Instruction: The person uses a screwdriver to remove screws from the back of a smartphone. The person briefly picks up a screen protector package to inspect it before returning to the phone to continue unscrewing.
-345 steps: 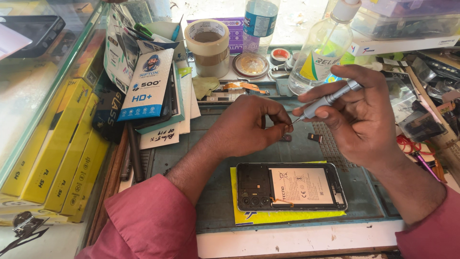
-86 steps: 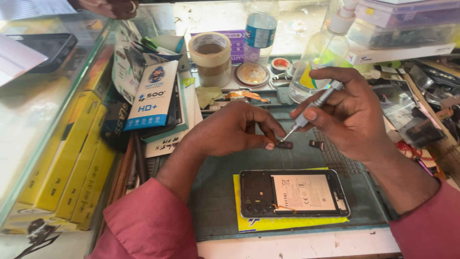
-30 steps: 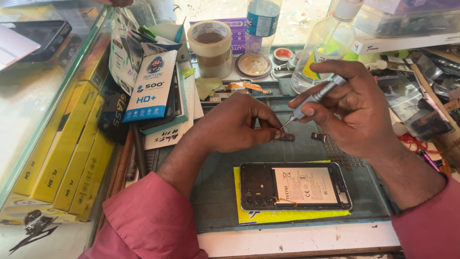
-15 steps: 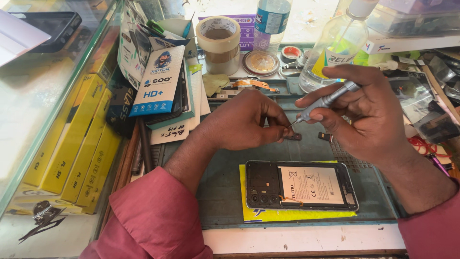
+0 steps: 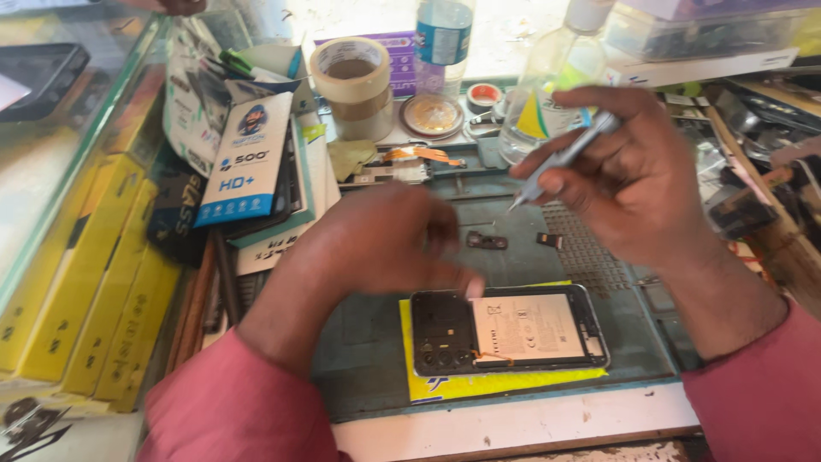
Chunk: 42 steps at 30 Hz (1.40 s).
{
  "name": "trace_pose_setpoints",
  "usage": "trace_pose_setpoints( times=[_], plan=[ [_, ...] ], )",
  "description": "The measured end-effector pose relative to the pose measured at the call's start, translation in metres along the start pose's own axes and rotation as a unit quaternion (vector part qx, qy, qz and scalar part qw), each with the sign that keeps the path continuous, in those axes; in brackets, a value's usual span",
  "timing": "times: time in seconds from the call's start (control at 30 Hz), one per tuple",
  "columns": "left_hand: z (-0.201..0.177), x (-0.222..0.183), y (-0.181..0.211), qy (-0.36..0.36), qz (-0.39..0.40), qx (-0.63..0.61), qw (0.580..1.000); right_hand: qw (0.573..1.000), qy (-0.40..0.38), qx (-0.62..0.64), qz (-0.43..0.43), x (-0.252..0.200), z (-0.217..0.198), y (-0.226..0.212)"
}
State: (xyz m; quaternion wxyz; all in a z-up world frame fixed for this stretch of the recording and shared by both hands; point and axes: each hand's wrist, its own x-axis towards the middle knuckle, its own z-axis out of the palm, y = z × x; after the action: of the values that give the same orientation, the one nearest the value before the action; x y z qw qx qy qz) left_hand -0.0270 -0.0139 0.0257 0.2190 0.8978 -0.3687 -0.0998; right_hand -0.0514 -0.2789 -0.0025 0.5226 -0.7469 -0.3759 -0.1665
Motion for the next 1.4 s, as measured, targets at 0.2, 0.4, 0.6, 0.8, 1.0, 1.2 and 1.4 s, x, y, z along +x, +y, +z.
trace_pose_setpoints(
  times=[0.2, 0.4, 0.6, 0.8, 1.0, 1.2, 1.4],
  plan=[
    [0.001, -0.022, 0.033, -0.115, -0.032, 0.084, 0.989, 0.999, 0.037, -0.025, 0.011, 0.004, -0.019, -0.016],
    [0.017, -0.024, 0.042, -0.144, -0.047, 0.136, 0.979, 0.999, 0.044, -0.020, 0.003, 0.006, -0.023, -0.022],
    [0.025, -0.023, 0.033, -0.107, -0.005, 0.130, 0.986, 0.999, 0.042, -0.025, -0.014, 0.007, -0.032, -0.025],
    [0.029, -0.025, 0.030, -0.102, 0.001, 0.137, 0.985, 0.999, 0.031, -0.012, -0.023, 0.006, -0.033, -0.029],
    [0.029, -0.024, 0.029, -0.113, -0.009, 0.134, 0.984, 0.999, 0.024, -0.016, -0.019, 0.007, -0.030, -0.032],
    [0.029, -0.024, 0.029, -0.126, -0.022, 0.133, 0.983, 0.999, 0.017, -0.027, -0.019, 0.006, -0.029, -0.034],
    [0.030, -0.025, 0.025, -0.102, 0.003, 0.135, 0.986, 1.000, 0.020, -0.020, -0.009, 0.005, -0.027, -0.036]
  ],
)
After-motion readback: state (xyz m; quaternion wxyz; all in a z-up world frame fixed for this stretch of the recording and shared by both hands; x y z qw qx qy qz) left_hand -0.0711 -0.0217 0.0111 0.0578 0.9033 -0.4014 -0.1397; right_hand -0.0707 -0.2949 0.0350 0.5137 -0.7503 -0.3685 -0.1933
